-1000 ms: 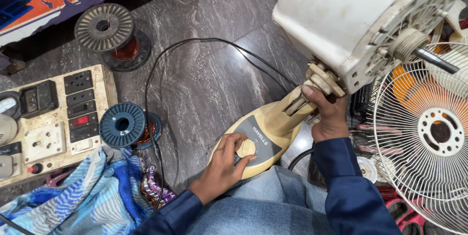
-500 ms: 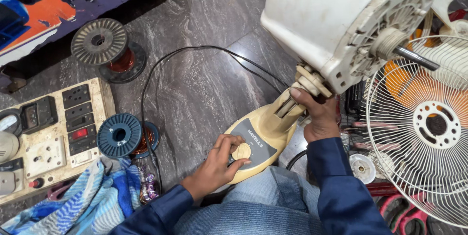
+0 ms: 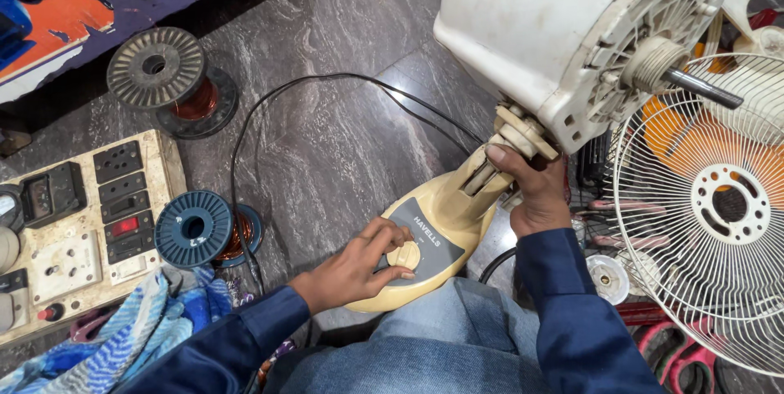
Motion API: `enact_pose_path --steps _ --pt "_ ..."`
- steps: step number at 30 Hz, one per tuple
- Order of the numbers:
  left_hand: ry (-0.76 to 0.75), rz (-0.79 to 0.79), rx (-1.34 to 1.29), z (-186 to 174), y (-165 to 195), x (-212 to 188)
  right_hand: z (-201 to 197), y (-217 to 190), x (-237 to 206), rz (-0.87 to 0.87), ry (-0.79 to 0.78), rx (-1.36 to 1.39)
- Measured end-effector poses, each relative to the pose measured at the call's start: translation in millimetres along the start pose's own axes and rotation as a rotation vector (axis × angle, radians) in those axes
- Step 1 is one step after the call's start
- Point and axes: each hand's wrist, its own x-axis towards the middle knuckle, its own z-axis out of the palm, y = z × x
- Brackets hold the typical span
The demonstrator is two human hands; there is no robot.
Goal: The person assembles a standing fan by attaching the motor housing to the base and then fitting the front wire cage onto the fan blades. The person rotates the motor housing to align it with the base and secures the cage by hand.
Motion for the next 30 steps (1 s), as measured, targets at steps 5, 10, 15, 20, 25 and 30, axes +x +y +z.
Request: enact_pose_path --steps 5,10,15,20,25,30 --pt "-0.127 -0.010 0.049 -11 -3 0 3 -1 -5 -0.001 0.000 0.016" --pt "-0.235 -0.005 0.081 -17 -6 5 3 0 -7 -0.001 -0.002 -0.009" --pt "-0.053 0.152 0.229 -5 3 -6 3 1 -4 -0.009 0.010 -0.008" --pt "0.233 0.170 0.833 38 28 -15 -2 2 7 0.014 0.057 -0.029" --pt "0.389 -0.111 0.821 66 48 13 -15 -2 14 0.074 0.073 0.135" --pt "0.466 -0.074 0.659 42 51 16 -16 -6 3 0.106 0.130 0.226"
